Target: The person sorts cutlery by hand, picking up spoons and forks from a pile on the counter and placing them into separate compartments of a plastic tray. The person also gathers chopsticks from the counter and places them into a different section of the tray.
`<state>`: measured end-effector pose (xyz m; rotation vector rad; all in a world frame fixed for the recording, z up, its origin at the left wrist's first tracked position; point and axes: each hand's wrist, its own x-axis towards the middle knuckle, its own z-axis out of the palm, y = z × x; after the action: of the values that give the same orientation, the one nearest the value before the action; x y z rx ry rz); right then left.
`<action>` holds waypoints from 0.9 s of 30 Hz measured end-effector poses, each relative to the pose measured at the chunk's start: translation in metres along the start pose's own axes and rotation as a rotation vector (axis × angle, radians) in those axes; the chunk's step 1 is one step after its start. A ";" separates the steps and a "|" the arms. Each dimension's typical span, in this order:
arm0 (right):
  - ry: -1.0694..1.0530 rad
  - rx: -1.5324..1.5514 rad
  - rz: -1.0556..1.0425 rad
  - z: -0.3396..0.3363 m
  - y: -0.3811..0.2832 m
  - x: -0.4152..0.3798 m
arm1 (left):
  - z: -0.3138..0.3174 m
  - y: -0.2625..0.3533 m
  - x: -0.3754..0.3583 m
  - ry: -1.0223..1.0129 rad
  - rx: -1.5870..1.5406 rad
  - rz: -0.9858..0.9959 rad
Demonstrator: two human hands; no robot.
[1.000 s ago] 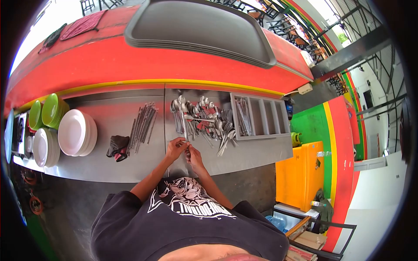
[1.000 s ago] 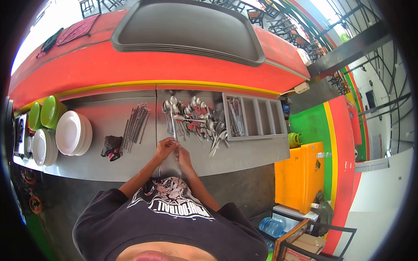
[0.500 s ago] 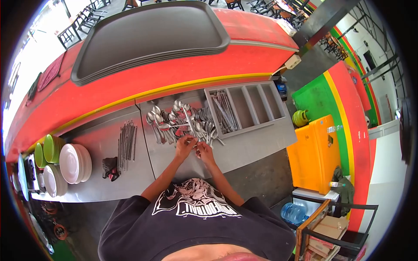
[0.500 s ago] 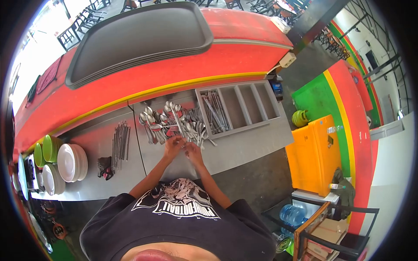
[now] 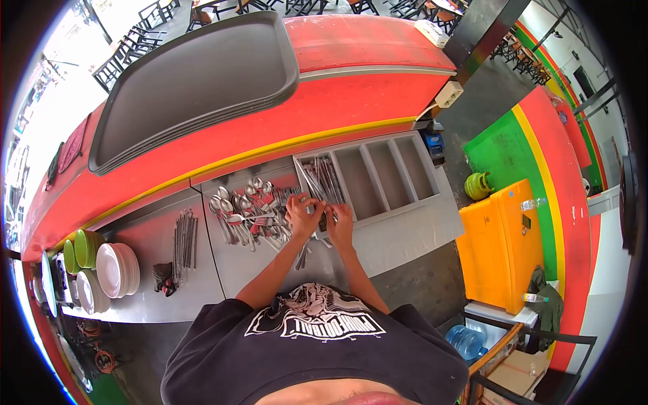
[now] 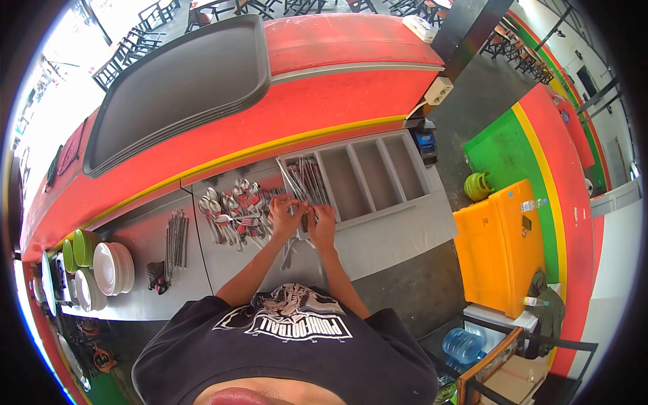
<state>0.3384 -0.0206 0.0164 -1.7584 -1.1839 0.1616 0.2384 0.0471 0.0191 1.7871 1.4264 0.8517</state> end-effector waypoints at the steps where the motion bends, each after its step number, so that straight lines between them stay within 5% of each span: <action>1: 0.010 0.000 0.027 0.003 0.006 0.002 | 0.004 0.001 0.002 0.009 0.030 -0.002; 8: 0.192 -0.171 0.038 0.014 0.000 0.013 | 0.025 -0.011 0.004 0.036 0.323 0.045; 14: 0.025 -0.341 0.050 0.020 0.013 0.006 | 0.029 -0.022 -0.009 0.097 0.315 0.191; 27: 0.112 -0.344 0.059 0.021 0.003 0.006 | 0.015 -0.027 -0.009 0.036 0.450 0.330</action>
<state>0.3308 -0.0029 0.0054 -2.0733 -1.1285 -0.1123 0.2346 0.0408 -0.0117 2.4064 1.4502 0.7663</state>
